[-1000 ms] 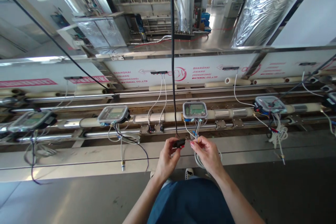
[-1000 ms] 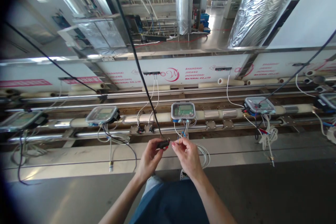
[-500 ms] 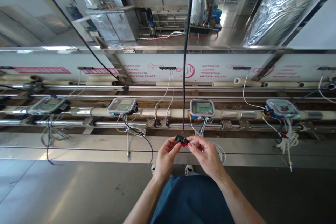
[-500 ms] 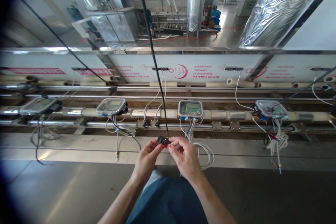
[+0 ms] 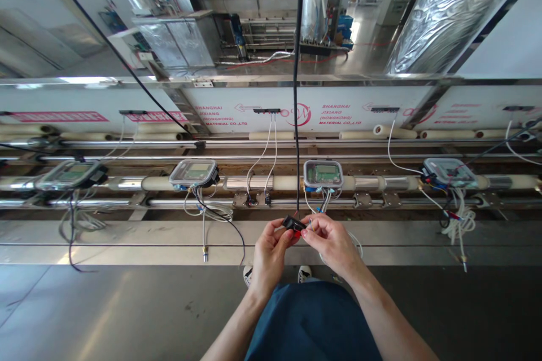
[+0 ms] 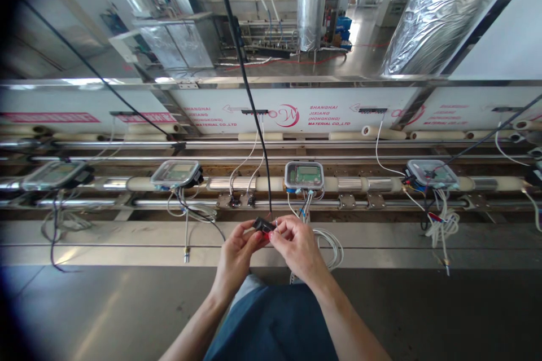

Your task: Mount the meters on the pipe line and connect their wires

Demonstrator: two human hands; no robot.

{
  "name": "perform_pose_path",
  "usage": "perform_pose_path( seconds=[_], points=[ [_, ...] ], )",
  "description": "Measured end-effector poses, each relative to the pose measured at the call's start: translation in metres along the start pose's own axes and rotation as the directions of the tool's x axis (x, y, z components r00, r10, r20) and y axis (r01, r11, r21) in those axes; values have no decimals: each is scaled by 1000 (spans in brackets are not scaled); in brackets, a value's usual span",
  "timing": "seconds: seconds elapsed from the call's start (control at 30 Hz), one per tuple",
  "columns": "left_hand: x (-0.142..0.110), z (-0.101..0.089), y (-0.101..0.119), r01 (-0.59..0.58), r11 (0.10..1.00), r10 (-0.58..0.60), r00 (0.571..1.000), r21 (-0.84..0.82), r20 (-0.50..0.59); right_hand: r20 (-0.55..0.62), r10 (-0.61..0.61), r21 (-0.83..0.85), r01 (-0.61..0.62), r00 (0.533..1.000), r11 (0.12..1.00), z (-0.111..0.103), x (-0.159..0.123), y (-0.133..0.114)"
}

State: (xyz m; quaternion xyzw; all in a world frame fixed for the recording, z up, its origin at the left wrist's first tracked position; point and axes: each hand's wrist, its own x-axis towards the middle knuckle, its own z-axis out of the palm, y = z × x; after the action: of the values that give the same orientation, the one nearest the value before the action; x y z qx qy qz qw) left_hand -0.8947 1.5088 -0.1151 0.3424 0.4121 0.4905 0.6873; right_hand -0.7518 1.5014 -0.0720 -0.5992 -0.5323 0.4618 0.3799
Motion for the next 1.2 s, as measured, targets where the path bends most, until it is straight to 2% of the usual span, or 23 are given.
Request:
perform_pose_path(
  seconds=[0.47, 0.67, 0.77, 0.9, 1.07, 1.2],
  points=[
    [-1, 3, 1, -11, 999, 11, 1000, 34, 5, -23, 6, 13, -6, 1000, 1000, 0, 4, 1],
    [0, 8, 1, 40, 998, -42, 998, 44, 46, -6, 19, 92, -18, 1000, 996, 0, 5, 5],
    [0, 11, 1, 44, 999, -44, 996, 7, 72, -42, -3, 168, 10, 999, 986, 2, 4, 8],
    [2, 14, 1, 9, 998, -7, 999, -58, 35, -114, -47, 185, 68, 992, 980, 3, 1, 11],
    [3, 15, 4, -18, 997, 16, 999, -69, -28, -47, -53, 131, 59, 997, 990, 4, -2, 4],
    [1, 17, 7, -38, 998, 34, 998, -59, -58, -65, -60, 102, 66, 996, 993, 6, -3, -2]
  ],
)
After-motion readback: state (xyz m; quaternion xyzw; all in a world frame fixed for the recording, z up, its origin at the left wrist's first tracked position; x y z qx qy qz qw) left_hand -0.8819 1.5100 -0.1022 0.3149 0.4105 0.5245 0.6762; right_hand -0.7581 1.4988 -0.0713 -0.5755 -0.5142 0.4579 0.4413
